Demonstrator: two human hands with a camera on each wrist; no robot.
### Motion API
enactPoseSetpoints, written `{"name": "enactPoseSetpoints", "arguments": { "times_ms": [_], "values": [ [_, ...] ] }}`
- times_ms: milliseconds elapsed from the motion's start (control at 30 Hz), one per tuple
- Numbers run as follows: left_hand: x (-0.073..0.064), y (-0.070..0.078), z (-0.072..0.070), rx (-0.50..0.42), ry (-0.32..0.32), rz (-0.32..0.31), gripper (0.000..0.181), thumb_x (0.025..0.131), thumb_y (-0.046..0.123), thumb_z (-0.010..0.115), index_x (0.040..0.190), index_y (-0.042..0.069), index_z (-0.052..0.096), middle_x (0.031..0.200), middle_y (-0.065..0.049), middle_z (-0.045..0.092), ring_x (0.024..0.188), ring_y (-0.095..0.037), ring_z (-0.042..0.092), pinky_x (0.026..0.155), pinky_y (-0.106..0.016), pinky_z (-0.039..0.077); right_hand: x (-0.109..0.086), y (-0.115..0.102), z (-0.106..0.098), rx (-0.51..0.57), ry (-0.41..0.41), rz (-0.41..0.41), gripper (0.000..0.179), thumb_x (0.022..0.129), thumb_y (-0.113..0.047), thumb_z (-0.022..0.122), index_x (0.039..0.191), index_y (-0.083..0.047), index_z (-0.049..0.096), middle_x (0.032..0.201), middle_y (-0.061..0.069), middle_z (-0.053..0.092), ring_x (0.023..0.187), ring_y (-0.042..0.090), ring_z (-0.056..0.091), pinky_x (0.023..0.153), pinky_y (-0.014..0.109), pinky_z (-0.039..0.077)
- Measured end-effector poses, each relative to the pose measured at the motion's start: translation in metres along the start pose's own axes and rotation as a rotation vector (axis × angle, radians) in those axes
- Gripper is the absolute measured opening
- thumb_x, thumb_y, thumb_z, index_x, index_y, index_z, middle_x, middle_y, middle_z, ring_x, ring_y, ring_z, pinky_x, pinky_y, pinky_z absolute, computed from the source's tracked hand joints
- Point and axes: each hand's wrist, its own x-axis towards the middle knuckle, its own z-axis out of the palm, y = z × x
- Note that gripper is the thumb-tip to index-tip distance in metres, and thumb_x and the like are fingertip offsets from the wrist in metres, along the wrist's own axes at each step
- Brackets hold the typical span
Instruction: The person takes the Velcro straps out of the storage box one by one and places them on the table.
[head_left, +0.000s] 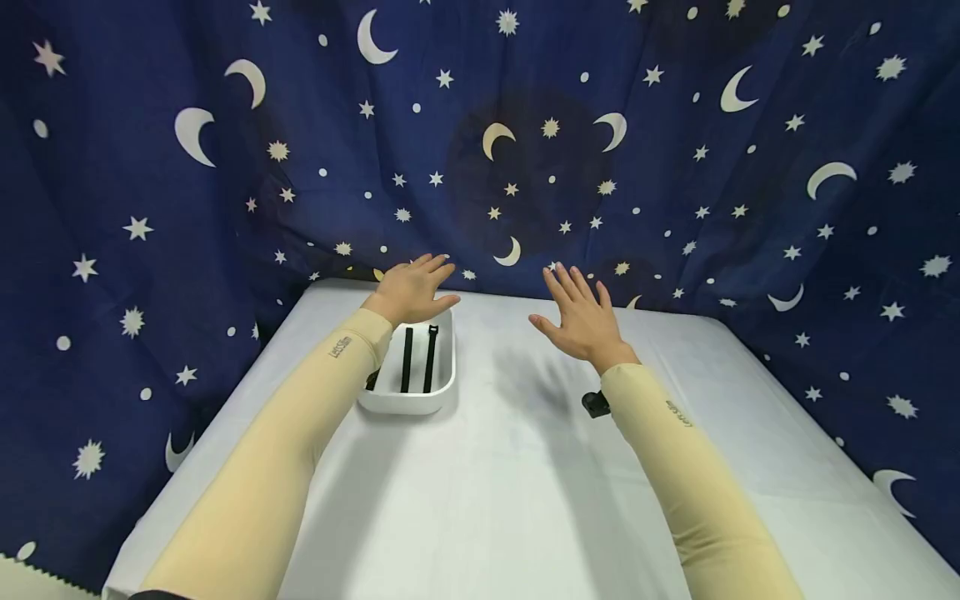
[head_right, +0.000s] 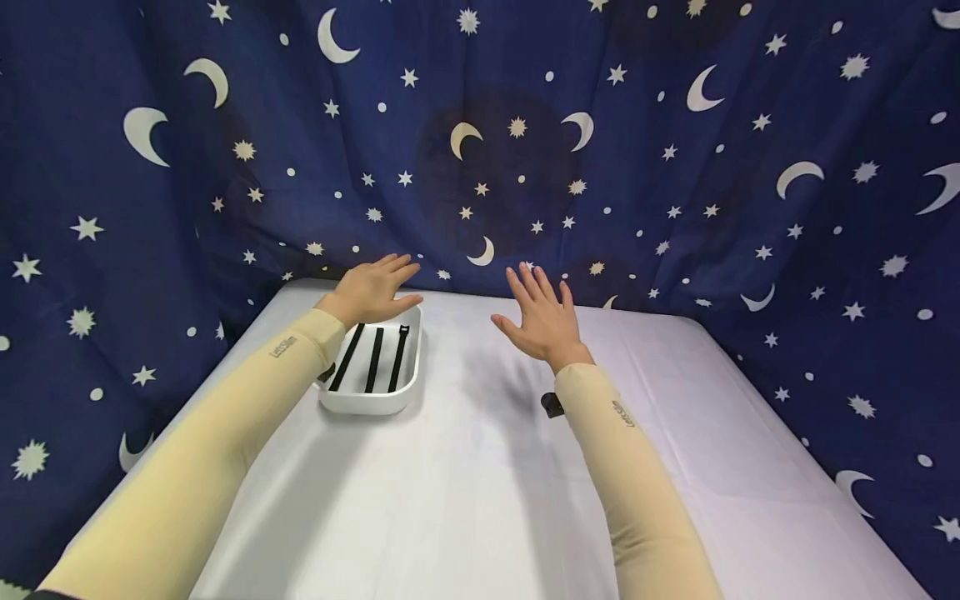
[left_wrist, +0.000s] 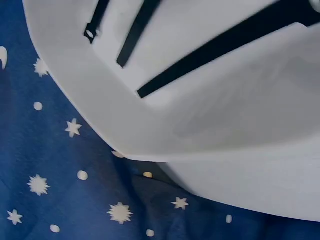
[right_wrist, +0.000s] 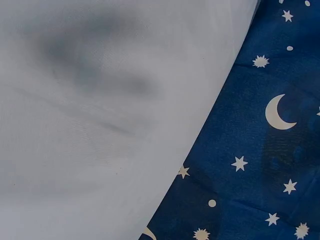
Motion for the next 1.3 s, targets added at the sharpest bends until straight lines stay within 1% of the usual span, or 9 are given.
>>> {"name": "enactPoseSetpoints", "arguments": {
  "times_ms": [133,300,367,500,600,800,1067,1167,1300],
  "values": [
    [-0.009,-0.010,0.009,-0.025,-0.019,-0.032,0.073,0.101,0.060,0.038,0.158,0.015,0.032,0.166,-0.009,0.028,0.154,-0.030,0.025,0.123,-0.051,0.029,-0.002,-0.002,0.007,0.009,-0.024,0.008,0.088,0.096,-0.072,0.038,0.162,-0.030,-0.001,0.171,-0.001,-0.005,0.158,0.026,-0.005,0.125,0.062,-0.003],
    [-0.015,-0.019,0.016,-0.066,-0.022,-0.061,0.071,0.101,0.058,0.040,0.157,0.014,0.035,0.164,-0.009,0.031,0.153,-0.029,0.027,0.119,-0.063,0.030,-0.004,-0.003,0.012,0.021,-0.030,0.010,0.087,0.096,-0.071,0.039,0.162,-0.031,-0.001,0.171,-0.003,-0.006,0.158,0.027,-0.003,0.124,0.063,-0.002],
    [-0.017,-0.022,0.018,-0.078,-0.033,-0.065,0.070,0.102,0.056,0.040,0.156,0.012,0.036,0.164,-0.009,0.031,0.154,-0.029,0.026,0.118,-0.064,0.029,-0.005,-0.003,0.014,0.023,-0.020,0.007,0.087,0.096,-0.070,0.040,0.162,-0.030,0.000,0.171,-0.001,-0.004,0.158,0.028,-0.001,0.124,0.063,-0.001],
    [-0.020,-0.029,0.023,-0.094,-0.055,-0.069,0.066,0.104,0.050,0.038,0.154,0.007,0.038,0.164,-0.011,0.033,0.153,-0.029,0.027,0.122,-0.056,0.029,-0.005,-0.004,0.017,0.037,-0.007,0.010,0.087,0.096,-0.070,0.040,0.163,-0.028,0.003,0.171,0.002,0.001,0.158,0.028,0.001,0.124,0.063,0.000],
    [-0.023,-0.035,0.028,-0.094,-0.073,-0.078,0.061,0.106,0.043,0.036,0.153,0.006,0.040,0.163,-0.012,0.033,0.153,-0.028,0.028,0.123,-0.049,0.029,-0.004,-0.006,0.019,0.044,-0.014,0.013,0.086,0.096,-0.071,0.038,0.163,-0.029,0.003,0.171,0.000,0.000,0.158,0.026,-0.002,0.125,0.062,-0.001],
    [-0.030,-0.047,0.036,-0.098,-0.090,-0.119,0.055,0.107,0.034,0.030,0.152,0.005,0.041,0.163,-0.013,0.033,0.152,-0.028,0.030,0.124,-0.049,0.027,-0.002,-0.010,0.021,0.051,-0.007,-0.008,0.086,0.096,-0.072,0.037,0.163,-0.028,0.005,0.171,0.001,0.001,0.158,0.027,0.001,0.124,0.063,-0.002],
    [-0.042,-0.059,0.045,-0.114,-0.073,-0.164,0.052,0.107,0.027,0.030,0.152,0.003,0.040,0.164,-0.011,0.032,0.151,-0.030,0.031,0.122,-0.051,0.031,0.002,-0.014,0.018,0.057,-0.004,-0.022,0.086,0.096,-0.071,0.037,0.163,-0.028,0.004,0.171,0.002,0.002,0.158,0.026,-0.002,0.124,0.064,-0.002],
    [-0.046,-0.062,0.047,-0.124,-0.076,-0.188,0.051,0.107,0.024,0.031,0.152,0.003,0.040,0.163,-0.012,0.032,0.151,-0.031,0.032,0.122,-0.051,0.032,0.004,-0.016,0.017,0.054,-0.003,-0.024,0.085,0.096,-0.072,0.036,0.163,-0.029,0.004,0.171,0.002,0.003,0.158,0.025,-0.003,0.124,0.064,-0.001],
    [-0.050,-0.065,0.052,-0.147,-0.089,-0.220,0.051,0.107,0.024,0.032,0.153,0.002,0.039,0.162,-0.014,0.033,0.151,-0.032,0.032,0.122,-0.051,0.031,0.006,-0.019,0.017,0.059,-0.008,-0.025,0.084,0.097,-0.071,0.037,0.163,-0.028,0.008,0.171,0.000,0.001,0.158,0.025,-0.004,0.124,0.063,-0.002]
  ]
}}
